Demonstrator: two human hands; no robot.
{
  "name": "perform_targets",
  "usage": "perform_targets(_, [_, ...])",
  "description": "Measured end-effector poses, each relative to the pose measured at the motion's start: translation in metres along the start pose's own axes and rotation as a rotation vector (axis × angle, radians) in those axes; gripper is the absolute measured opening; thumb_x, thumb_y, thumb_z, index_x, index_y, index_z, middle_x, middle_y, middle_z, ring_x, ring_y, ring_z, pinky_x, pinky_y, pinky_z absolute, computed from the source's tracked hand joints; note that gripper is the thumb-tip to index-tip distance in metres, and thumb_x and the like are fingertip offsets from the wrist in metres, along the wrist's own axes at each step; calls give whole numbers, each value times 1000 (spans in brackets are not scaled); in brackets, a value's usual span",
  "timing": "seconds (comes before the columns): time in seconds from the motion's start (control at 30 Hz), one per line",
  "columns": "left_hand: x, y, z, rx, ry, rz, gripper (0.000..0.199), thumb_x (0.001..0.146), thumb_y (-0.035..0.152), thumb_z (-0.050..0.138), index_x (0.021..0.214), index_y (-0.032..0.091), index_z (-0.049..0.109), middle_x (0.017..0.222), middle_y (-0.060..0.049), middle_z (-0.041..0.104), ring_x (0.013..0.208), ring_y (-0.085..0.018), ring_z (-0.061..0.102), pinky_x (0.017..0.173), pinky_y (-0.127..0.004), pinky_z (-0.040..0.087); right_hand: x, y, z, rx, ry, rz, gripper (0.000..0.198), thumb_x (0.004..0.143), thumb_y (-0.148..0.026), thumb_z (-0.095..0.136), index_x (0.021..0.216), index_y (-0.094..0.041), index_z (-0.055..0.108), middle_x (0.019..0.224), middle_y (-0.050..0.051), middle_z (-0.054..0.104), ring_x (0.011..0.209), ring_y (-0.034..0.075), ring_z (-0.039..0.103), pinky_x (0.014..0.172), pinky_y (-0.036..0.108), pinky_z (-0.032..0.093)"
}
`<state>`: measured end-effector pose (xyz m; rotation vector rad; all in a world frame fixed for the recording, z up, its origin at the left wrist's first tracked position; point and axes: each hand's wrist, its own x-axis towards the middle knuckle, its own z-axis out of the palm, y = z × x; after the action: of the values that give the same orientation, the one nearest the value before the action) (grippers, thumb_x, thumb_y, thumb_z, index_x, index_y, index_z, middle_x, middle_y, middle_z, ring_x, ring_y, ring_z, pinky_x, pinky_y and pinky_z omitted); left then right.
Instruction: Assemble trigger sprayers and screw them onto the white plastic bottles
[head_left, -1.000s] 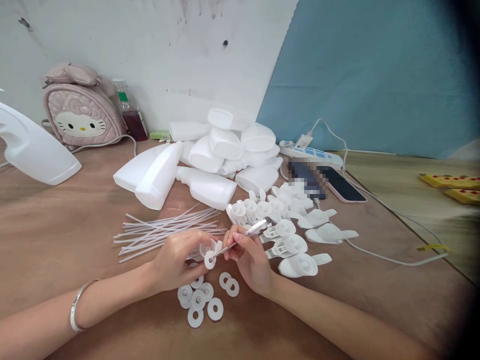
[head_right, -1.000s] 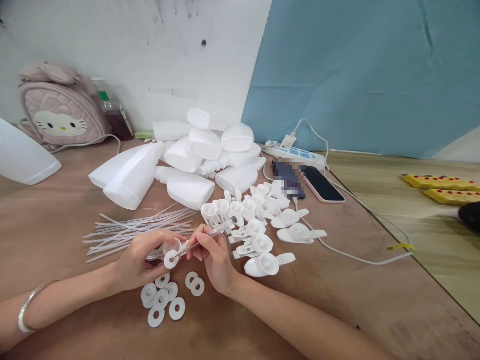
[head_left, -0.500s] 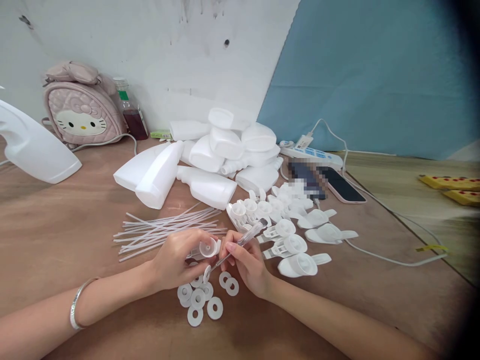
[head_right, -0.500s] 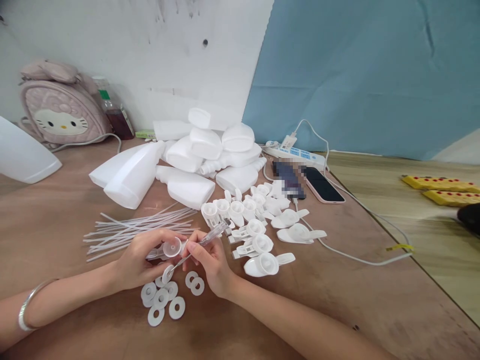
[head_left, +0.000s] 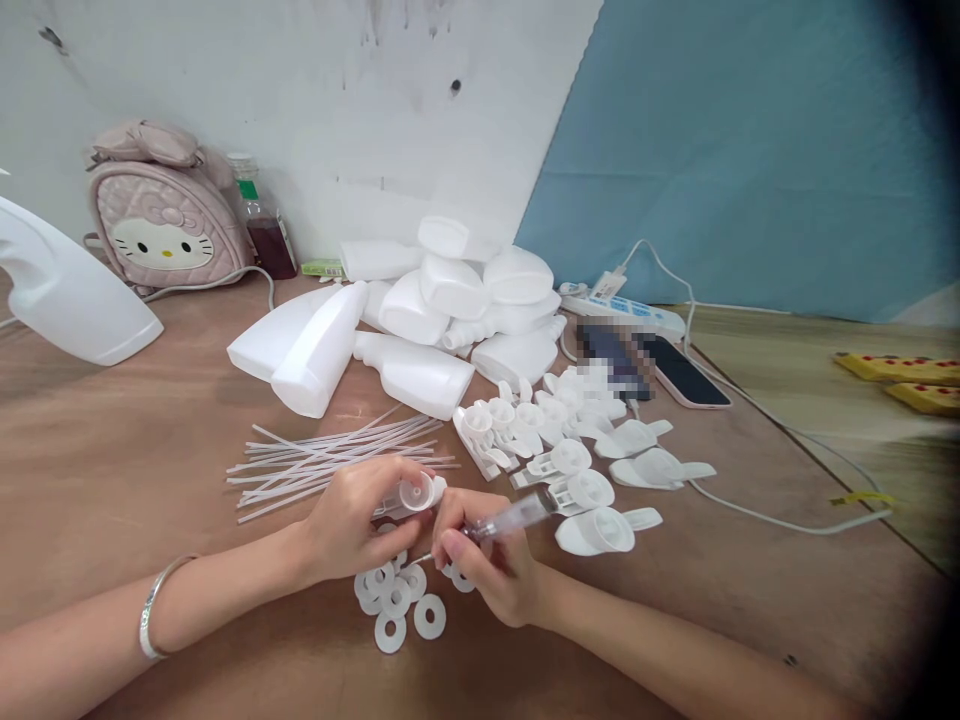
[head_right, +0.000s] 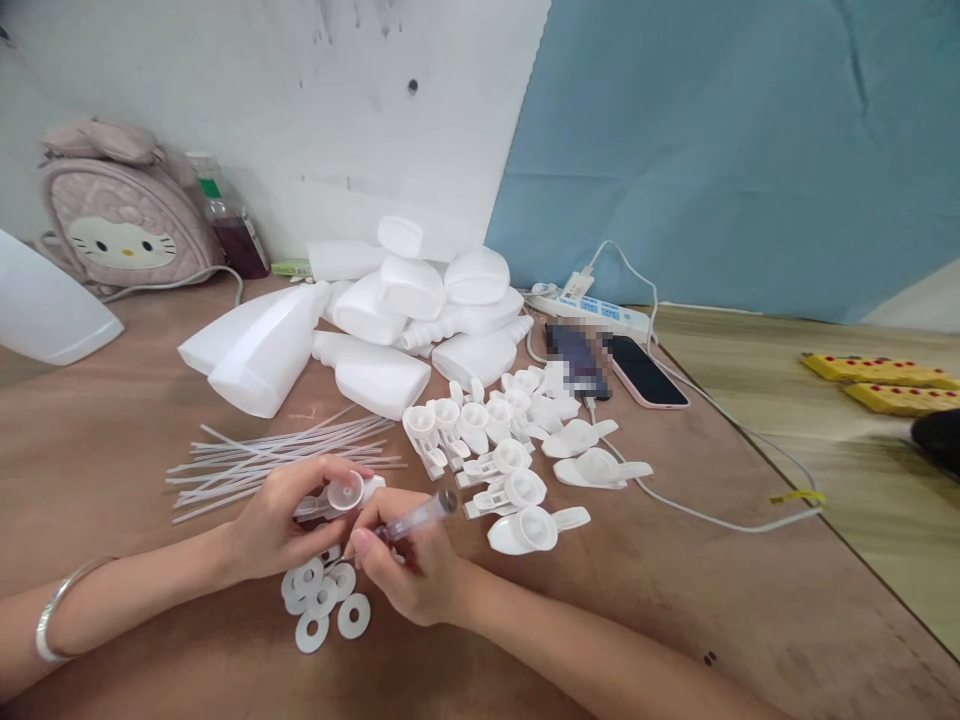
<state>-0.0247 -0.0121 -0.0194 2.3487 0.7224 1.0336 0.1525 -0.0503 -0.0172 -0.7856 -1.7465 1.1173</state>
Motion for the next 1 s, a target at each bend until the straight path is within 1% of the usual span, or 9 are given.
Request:
perform_targets(0.13, [1,2,-1,-37,-47,44,33,70,12,56,101,18,46,102,-10,62,94,-20,60,80,-31,50,-9,7,6,-215,-41,-314,22,82,-30,42,67,-23,55,55,0,55,51,13,49,54,29,40])
perform_targets(0.27, [1,2,-1,-87,-75,66,45,67,6,51,110,17,42,110,-12,57,106,-22,55,86,-35,48,-24,19,16,-340,-182,-455,21,77,-41,55,63,-27,61,57,-1,58,45,10,44,48,26,36])
perform_targets(0.37, [1,2,-1,-136,-76,76,52,66,5,50,116,16,37,110,-13,55,110,-24,51,84,-35,49,-28,23,19,-410,-222,-568,15,72,-36,60,59,-29,59,60,-3,59,44,9,43,43,24,32])
perform_targets(0.53, [4,5,-2,-98,-171,51,38,69,5,51,105,17,44,110,-13,53,109,-24,50,88,-37,46,-19,12,12,-562,-234,-863,14,71,-26,58,57,-25,59,73,0,65,51,10,47,48,25,36])
perform_targets(0.63, [6,6,-2,-10,-239,45,29,74,6,50,101,17,49,113,-13,49,108,-22,50,88,-36,45,-14,7,10,-609,-240,-884,16,71,-26,58,55,-25,57,72,-1,64,50,9,45,48,24,35])
perform_targets(0.7, [7,5,0,20,-253,48,25,77,7,48,100,18,50,109,-12,51,102,-19,53,85,-33,47,-13,9,12,-609,-230,-893,14,71,-27,59,57,-25,57,71,-2,63,51,9,46,49,24,35])
perform_targets(0.87, [15,4,3,50,-341,19,21,82,11,45,101,19,49,104,-8,55,86,-13,57,70,-23,49,-13,26,20,-574,-42,-1096,8,70,-25,57,63,-22,57,69,-4,61,52,7,47,49,21,33])
perform_targets(0.9, [17,5,3,62,-368,20,20,82,11,45,101,18,49,104,-8,55,86,-13,57,70,-23,49,-13,29,21,-577,-48,-1112,6,71,-25,56,66,-22,57,70,-4,61,52,6,47,49,21,33])
perform_targets(1.0, [25,7,1,135,-439,51,20,81,13,47,100,18,49,104,-8,56,90,-15,56,77,-26,48,-12,29,21,-613,-170,-1082,5,77,-26,54,74,-23,58,72,-4,60,51,5,47,50,20,33])
